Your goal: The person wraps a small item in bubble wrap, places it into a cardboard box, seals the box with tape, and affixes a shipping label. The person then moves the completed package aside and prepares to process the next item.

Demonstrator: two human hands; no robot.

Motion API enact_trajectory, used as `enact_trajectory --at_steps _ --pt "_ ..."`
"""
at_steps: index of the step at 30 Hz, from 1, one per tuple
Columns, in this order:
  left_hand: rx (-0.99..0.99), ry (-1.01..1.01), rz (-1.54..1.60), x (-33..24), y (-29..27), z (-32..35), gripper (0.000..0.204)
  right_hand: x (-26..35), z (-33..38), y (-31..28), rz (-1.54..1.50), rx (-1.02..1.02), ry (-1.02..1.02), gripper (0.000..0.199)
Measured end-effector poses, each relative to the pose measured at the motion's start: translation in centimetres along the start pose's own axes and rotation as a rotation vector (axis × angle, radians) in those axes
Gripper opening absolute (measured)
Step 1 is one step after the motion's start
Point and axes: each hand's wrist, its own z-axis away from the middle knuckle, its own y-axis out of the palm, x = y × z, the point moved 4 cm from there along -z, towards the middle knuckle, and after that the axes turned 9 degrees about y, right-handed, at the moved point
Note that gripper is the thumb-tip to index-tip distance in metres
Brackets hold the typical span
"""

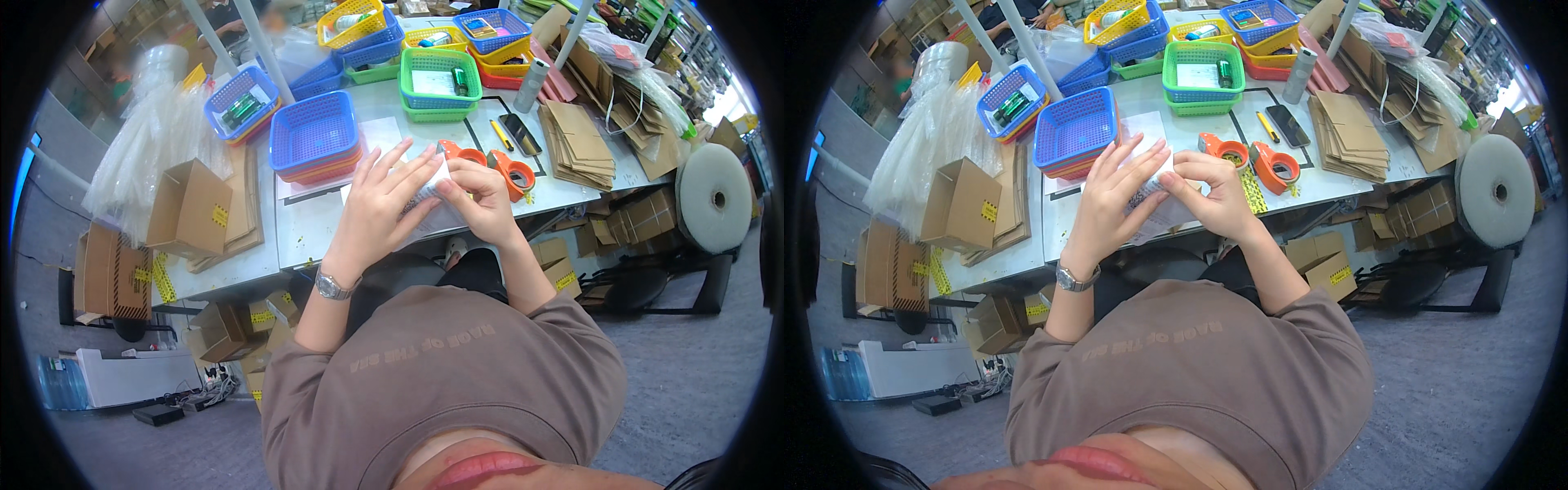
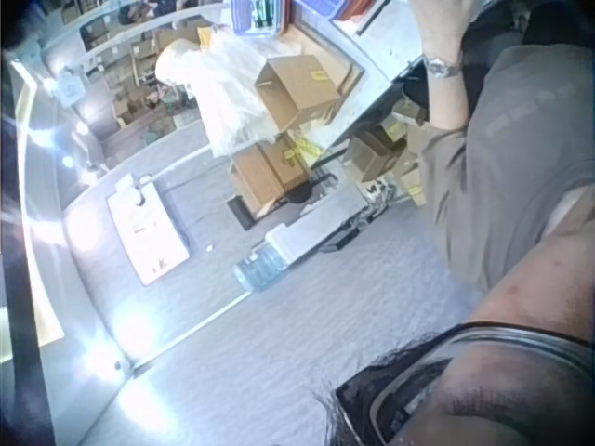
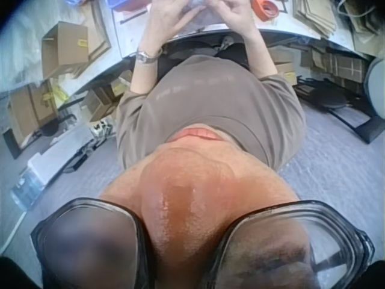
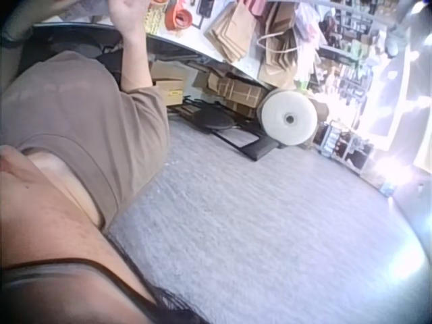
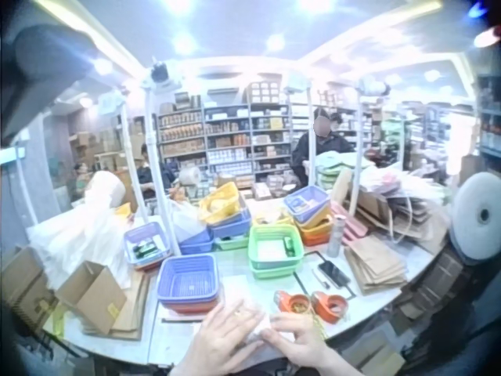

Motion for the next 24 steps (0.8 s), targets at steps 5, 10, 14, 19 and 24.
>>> enact_trajectory --at_steps 5,10,14,19,24 --pt "-0.053 -0.023 0.184 0.0 0.2 0.2 0.046 0.5 0.3 -0.3 0.144 -0.068 -0.165 0.010" --pt "0.025 -0.119 0.428 -0.3 0.2 0.4 0.040 1.1 0.3 -0.8 0.032 -0.215 -0.215 0.015" --pt "-0.039 -0.147 0.495 -0.4 0.3 1.0 0.030 0.3 -0.2 -1.1 -0.002 -0.085 -0.160 0.018" --pt "0.034 -0.203 0.640 -0.6 0.1 0.5 0.026 0.1 0.1 -1.5 0.041 -0.079 -0.229 0.015" --pt "0.117 -0.225 0.652 -0.4 0.1 0.6 0.022 0.4 -0.1 -1.3 0.012 -0.062 -0.220 0.014"
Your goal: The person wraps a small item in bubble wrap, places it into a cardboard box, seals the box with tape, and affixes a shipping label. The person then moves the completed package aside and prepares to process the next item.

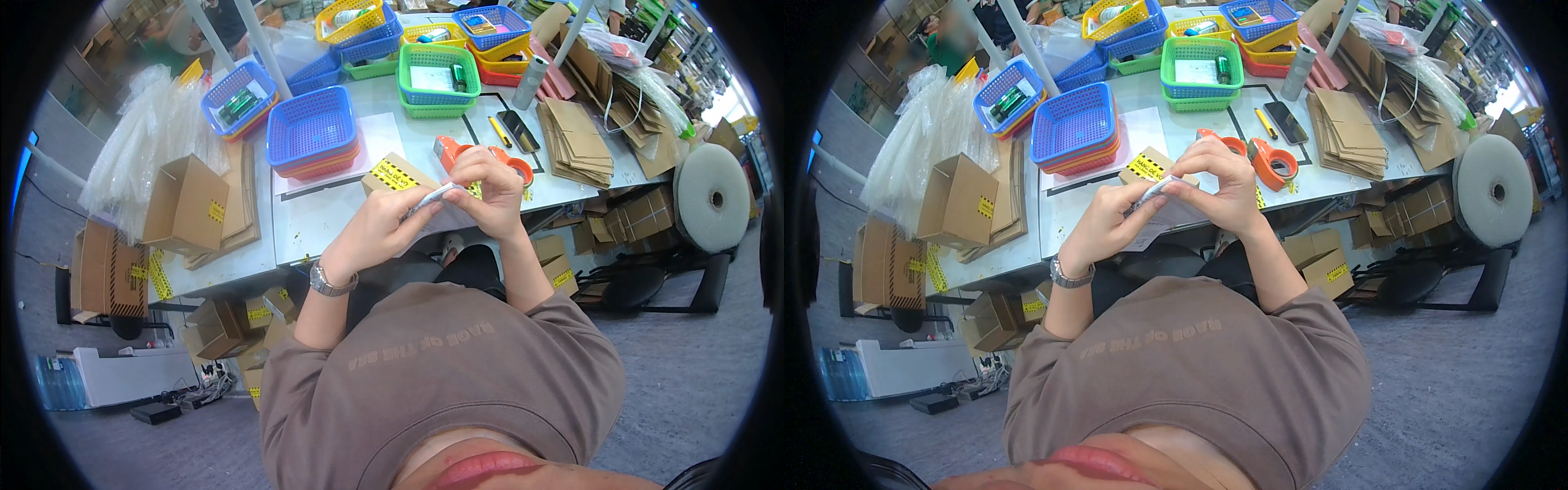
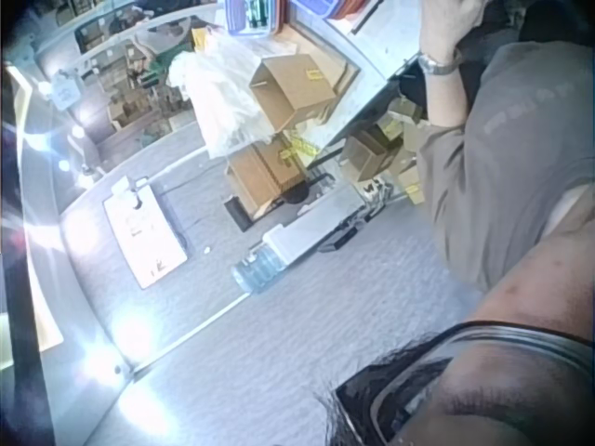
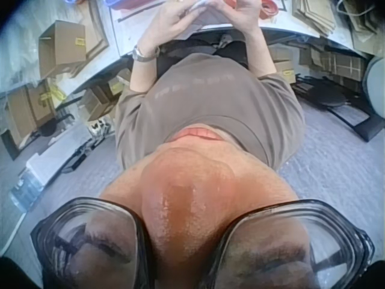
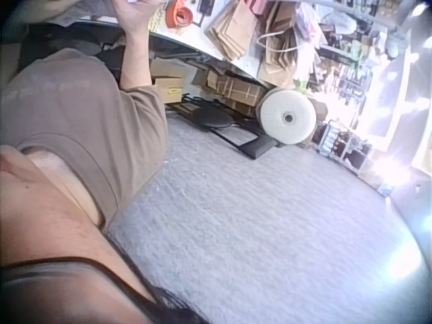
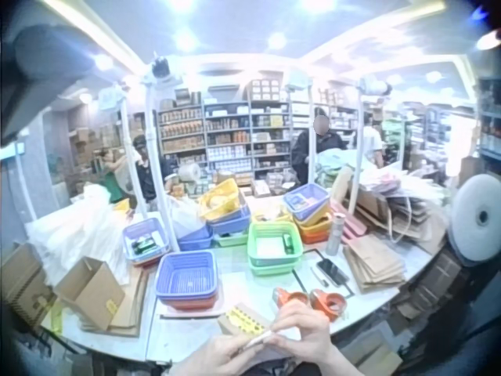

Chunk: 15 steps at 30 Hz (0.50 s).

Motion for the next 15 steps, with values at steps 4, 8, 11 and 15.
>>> enact_trajectory --at_steps 4,8,11,15 --pt "0.007 -0.013 -0.017 0.06 -0.02 0.10 0.021 0.19 -0.09 -0.05 0.018 0.056 0.014 0.014" --pt "-0.014 0.000 -0.070 0.11 0.13 0.08 0.019 -0.12 0.15 -0.05 -0.015 0.050 0.015 0.012" --pt "-0.023 -0.001 -0.112 0.12 0.17 0.04 0.018 -0.21 0.28 -0.05 -0.039 0.039 0.034 0.011" --pt "-0.046 0.037 -0.215 0.10 0.20 0.01 0.019 -0.35 0.28 -0.02 -0.037 0.031 0.020 0.014"
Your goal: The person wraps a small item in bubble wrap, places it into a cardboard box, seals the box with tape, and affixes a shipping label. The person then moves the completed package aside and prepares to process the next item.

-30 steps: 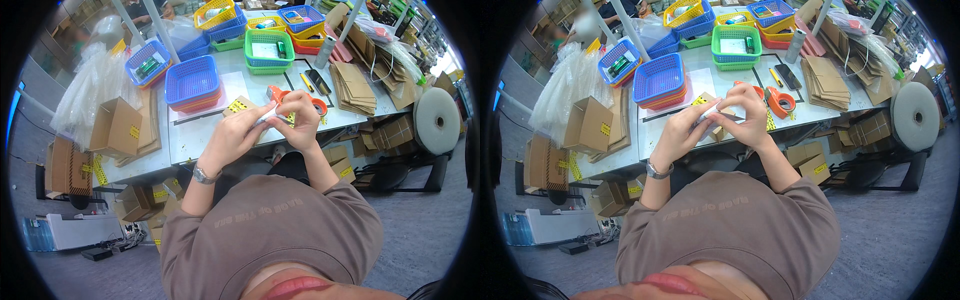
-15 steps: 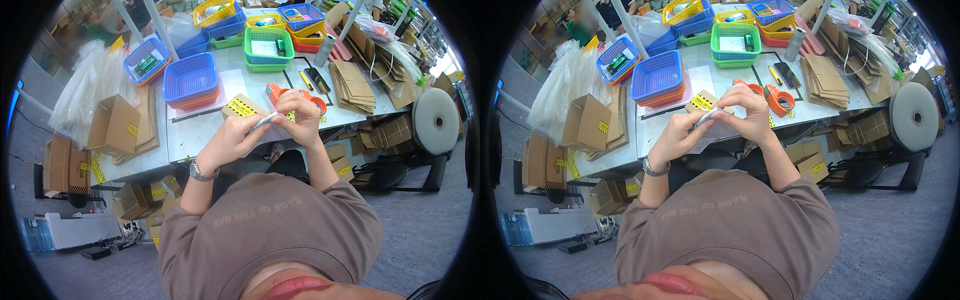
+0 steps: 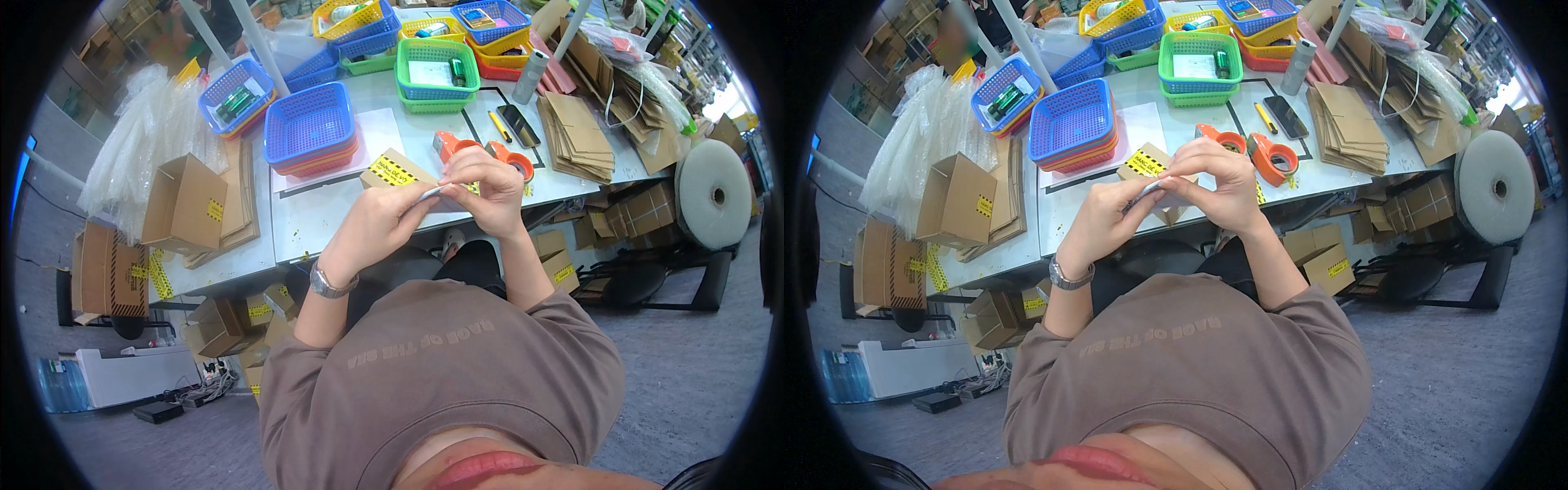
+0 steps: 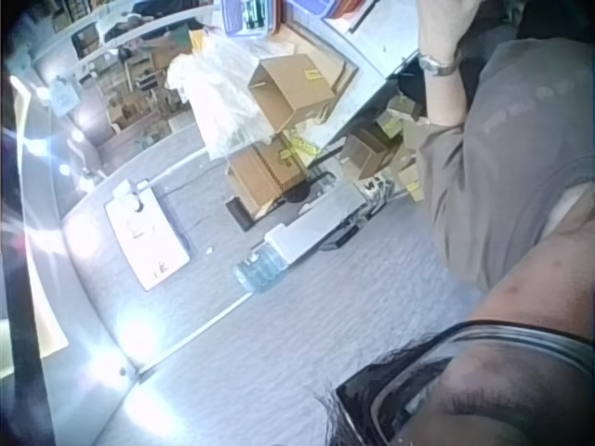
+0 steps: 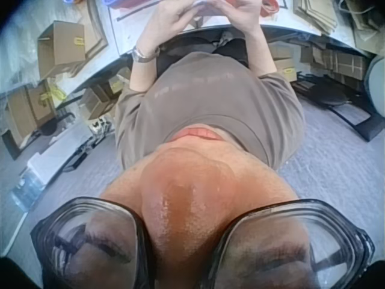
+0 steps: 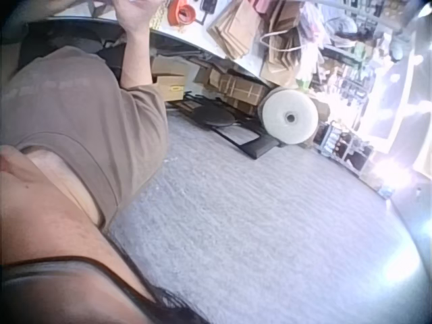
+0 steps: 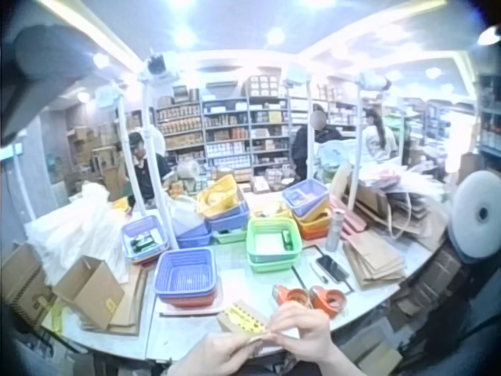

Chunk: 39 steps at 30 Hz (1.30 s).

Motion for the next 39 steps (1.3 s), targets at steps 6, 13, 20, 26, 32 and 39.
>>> enact_trajectory --at_steps 6,13,20,26,32,39 --pt "-0.118 0.031 -0.116 -0.3 -0.1 -0.1 0.021 1.2 0.2 -0.7 0.315 -0.101 -0.067 0.032" --pt "-0.099 0.175 -0.429 -1.1 0.2 -1.0 0.046 0.9 0.2 -0.3 0.171 -0.001 0.034 0.021" --pt "-0.005 0.043 -0.370 -0.7 0.3 -0.8 0.056 0.8 0.3 0.2 0.080 0.050 0.055 0.016" --pt "0.003 0.143 -0.368 -1.2 -0.1 -1.1 0.051 0.3 0.2 0.0 -0.189 0.051 0.115 0.017" --pt "0.082 0.103 -0.142 -0.3 0.4 -0.5 0.040 1.7 -0.5 -0.2 0.072 0.086 0.049 0.017" --pt "-0.035 0.005 0.095 0.0 -1.0 -0.6 0.032 -0.1 0.0 -1.8 -0.146 -0.061 0.123 0.016"
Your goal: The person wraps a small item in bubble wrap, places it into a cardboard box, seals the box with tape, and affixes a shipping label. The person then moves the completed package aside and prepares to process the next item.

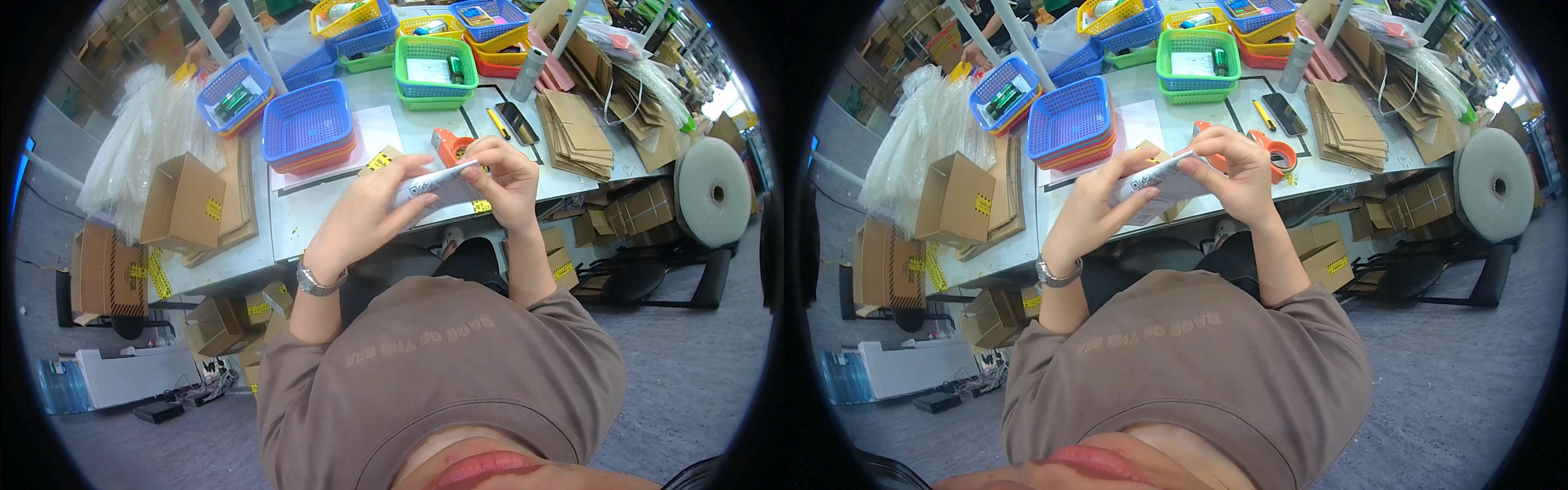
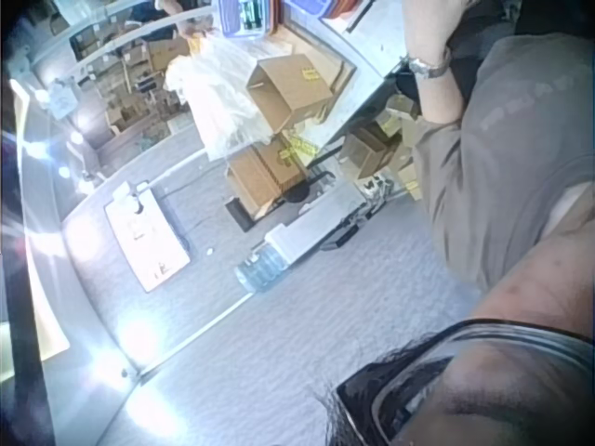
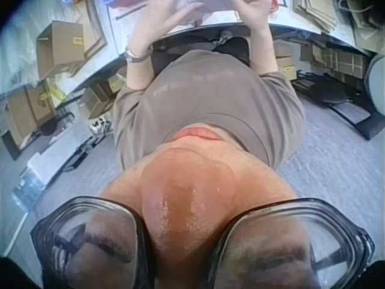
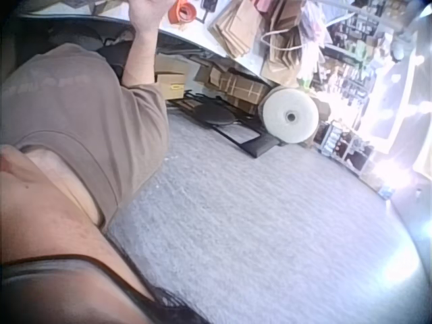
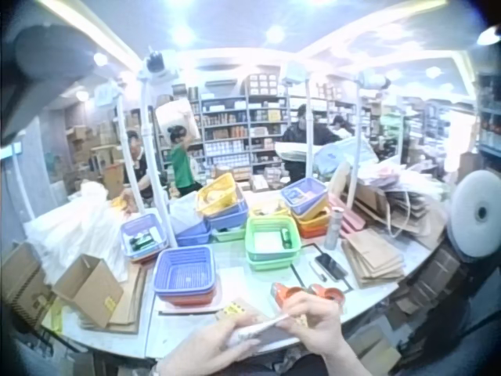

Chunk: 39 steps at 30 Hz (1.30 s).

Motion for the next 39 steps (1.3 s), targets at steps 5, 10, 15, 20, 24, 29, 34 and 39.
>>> enact_trajectory --at_steps 5,10,15,20,24,29,34,39 --pt "-0.054 -0.019 -0.074 -0.5 -0.7 0.3 0.021 1.4 0.0 0.7 0.010 0.050 0.031 0.013" --pt "-0.095 0.017 -0.006 -0.8 -0.6 0.2 0.021 1.4 0.1 0.9 0.046 0.087 0.040 0.011" --pt "-0.162 -0.079 0.084 -0.2 -0.8 0.6 0.020 1.1 0.2 0.7 -0.001 0.041 0.062 0.012" --pt "-0.155 -0.077 0.078 -0.3 -0.5 0.3 0.018 0.9 -0.1 1.6 -0.019 0.102 0.101 0.010" --pt "-0.146 -0.109 0.073 0.0 -0.7 0.4 0.019 0.6 0.0 1.7 0.005 0.117 0.147 0.010" --pt "-0.193 -0.186 0.109 0.1 -1.1 1.0 0.018 0.5 0.0 1.3 -0.011 0.086 0.163 0.009" --pt "-0.222 -0.273 0.286 0.6 -1.1 1.4 0.016 0.4 0.0 1.2 -0.046 0.050 0.156 0.008" --pt "-0.353 -0.301 0.457 1.9 -1.6 2.1 0.013 0.2 0.0 0.2 -0.055 0.003 0.177 0.008"
